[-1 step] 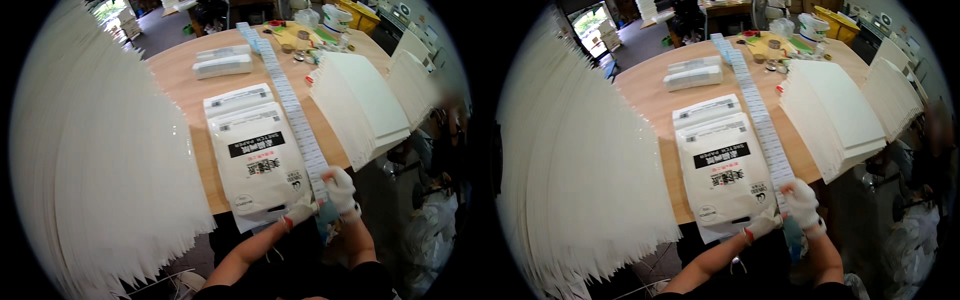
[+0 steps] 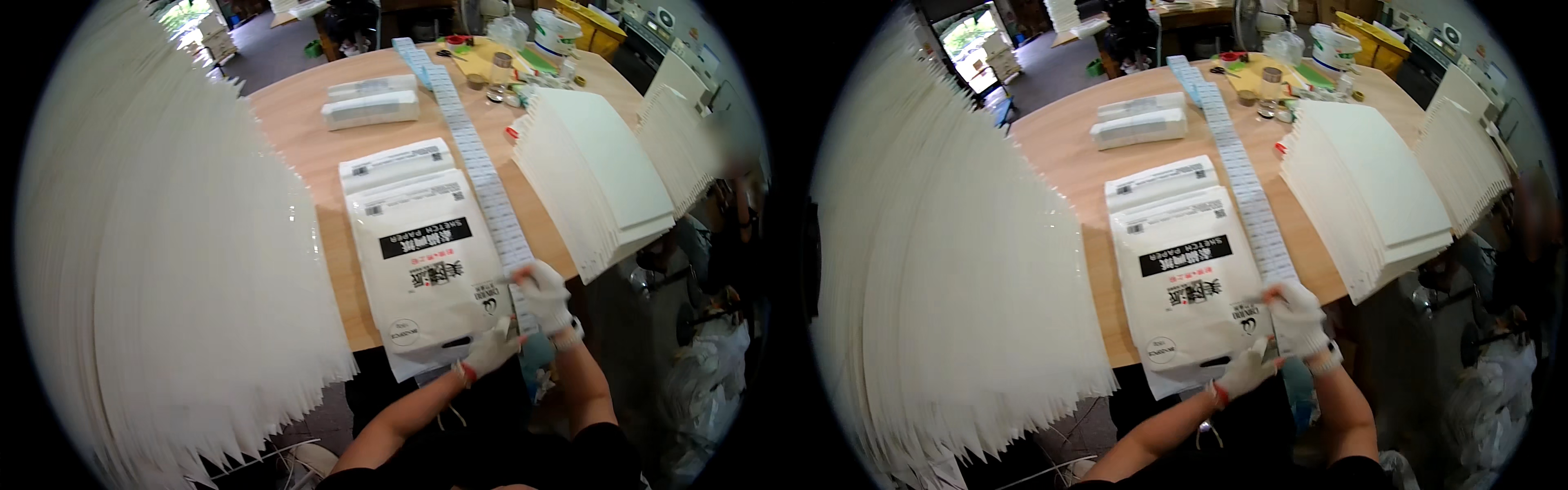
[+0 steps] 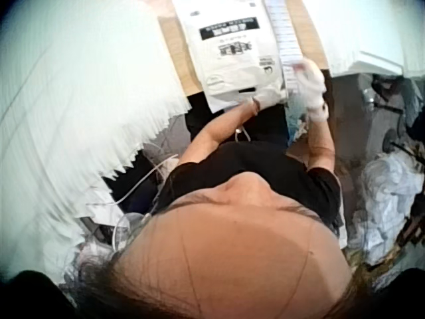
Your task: The person repeatedly picks up stacks of white paper, places them into clear plastic packaging, and seals the packages on a table. The person works continuously, creating a growing pile of sealed packages.
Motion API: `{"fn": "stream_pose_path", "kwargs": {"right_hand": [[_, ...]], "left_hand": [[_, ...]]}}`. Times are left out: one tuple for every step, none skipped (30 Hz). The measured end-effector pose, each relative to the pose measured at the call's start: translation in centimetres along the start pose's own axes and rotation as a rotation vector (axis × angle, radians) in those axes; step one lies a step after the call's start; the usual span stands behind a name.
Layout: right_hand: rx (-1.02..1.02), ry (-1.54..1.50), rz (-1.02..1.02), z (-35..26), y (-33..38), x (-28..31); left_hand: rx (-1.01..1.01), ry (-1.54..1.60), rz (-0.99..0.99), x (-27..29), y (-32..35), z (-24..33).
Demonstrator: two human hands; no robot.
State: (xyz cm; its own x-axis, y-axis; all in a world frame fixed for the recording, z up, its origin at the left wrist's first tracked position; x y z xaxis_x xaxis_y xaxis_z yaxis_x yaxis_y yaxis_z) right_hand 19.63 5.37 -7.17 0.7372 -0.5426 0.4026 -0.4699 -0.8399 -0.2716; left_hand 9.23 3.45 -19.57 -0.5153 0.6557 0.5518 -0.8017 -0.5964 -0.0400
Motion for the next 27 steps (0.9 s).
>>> {"fn": "stream_pose_path", "kwargs": {"right_hand": [[-0.077,-0.088,-0.060,1.3,-2.8,-3.4],[-0.159,-0.174,-0.119,2.8,-5.5,-6.9],[-0.183,-0.179,-0.145,4.4,-8.0,-10.1],[-0.328,-0.325,-0.193,5.3,-9.7,-13.5],[-0.320,-0.254,-0.216,6.6,-11.8,-16.2],[-0.303,-0.185,-0.256,7.2,-13.7,-19.4],[-0.305,-0.195,-0.243,7.3,-15.0,-21.5],[-0.379,-0.205,-0.263,7.8,-15.8,-23.5],[-0.453,-0.213,-0.285,8.3,-16.5,-25.3],[-0.411,-0.130,-0.278,9.0,-17.4,-26.4],[-0.370,-0.045,-0.271,10.0,-18.3,-27.3],[-0.327,0.046,-0.268,10.1,-18.9,-28.0],[-0.297,0.083,-0.251,10.3,-19.4,-28.3],[-0.265,0.122,-0.241,9.8,-19.4,-28.6],[-0.234,0.161,-0.229,9.2,-19.5,-28.8],[-0.232,0.161,-0.240,9.2,-19.6,-29.1],[-0.231,0.166,-0.248,9.3,-19.6,-29.1],[-0.231,0.170,-0.254,9.4,-19.6,-29.2],[-0.249,0.177,-0.258,9.7,-19.6,-29.4],[-0.267,0.182,-0.260,9.8,-19.7,-29.5],[-0.284,0.187,-0.263,9.9,-19.7,-29.6],[-0.282,0.182,-0.265,9.8,-19.7,-29.6],[-0.279,0.175,-0.267,9.4,-19.7,-29.5],[-0.275,0.168,-0.270,9.2,-19.7,-29.5],[-0.272,0.174,-0.277,9.4,-19.8,-29.6],[-0.270,0.178,-0.284,9.4,-19.8,-29.7],[-0.268,0.182,-0.291,9.4,-19.8,-29.8]], "left_hand": [[-0.161,0.053,0.175,2.8,1.3,0.9],[0.135,0.122,-0.081,3.5,2.7,-0.8],[0.276,0.228,-0.127,4.2,4.3,-3.0],[0.061,0.151,0.176,7.3,6.2,-3.6],[0.236,0.195,0.090,8.4,8.0,-5.5],[0.297,0.179,0.229,9.5,10.6,-7.8],[0.335,0.085,0.322,10.4,13.4,-10.3],[0.381,0.117,0.406,12.3,15.3,-11.0],[0.472,0.064,0.463,13.1,17.6,-12.5],[0.532,0.079,0.486,14.3,18.9,-12.8],[0.629,0.053,0.470,14.4,20.6,-14.6],[0.714,0.040,0.470,14.6,21.8,-15.6],[0.796,0.025,0.466,14.7,22.7,-16.4],[0.813,0.095,0.503,14.2,23.5,-17.2],[0.827,0.164,0.537,13.7,24.0,-18.1],[0.840,0.232,0.570,13.2,24.4,-18.9],[0.866,0.212,0.544,13.1,24.0,-19.0],[0.890,0.191,0.517,13.0,23.4,-19.1],[0.914,0.170,0.490,12.9,22.9,-19.2],[0.870,0.140,0.494,13.2,22.2,-18.8],[0.875,0.178,0.489,13.1,21.6,-18.7],[0.880,0.215,0.484,13.0,21.1,-18.5],[0.885,0.251,0.480,12.9,20.8,-18.4],[0.879,0.243,0.474,12.8,20.7,-18.7],[0.873,0.236,0.468,12.5,20.6,-19.2],[0.868,0.226,0.462,12.5,20.5,-19.2],[0.876,0.242,0.437,12.3,20.4,-19.3]]}}
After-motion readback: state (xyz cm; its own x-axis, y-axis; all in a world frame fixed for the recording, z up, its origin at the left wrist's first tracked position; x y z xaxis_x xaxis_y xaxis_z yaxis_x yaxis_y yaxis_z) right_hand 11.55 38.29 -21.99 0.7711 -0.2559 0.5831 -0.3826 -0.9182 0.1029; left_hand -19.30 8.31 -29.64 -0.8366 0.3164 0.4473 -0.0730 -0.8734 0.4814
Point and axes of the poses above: each hand's wrist, its own y-axis away from the middle knuckle, its own x-axis out of the back of the hand, z = x × y, the point moved 9 cm from there along -y, towards the middle knuckle, and after that the axes turned 10 degrees about -y, right-handed, at the moved point
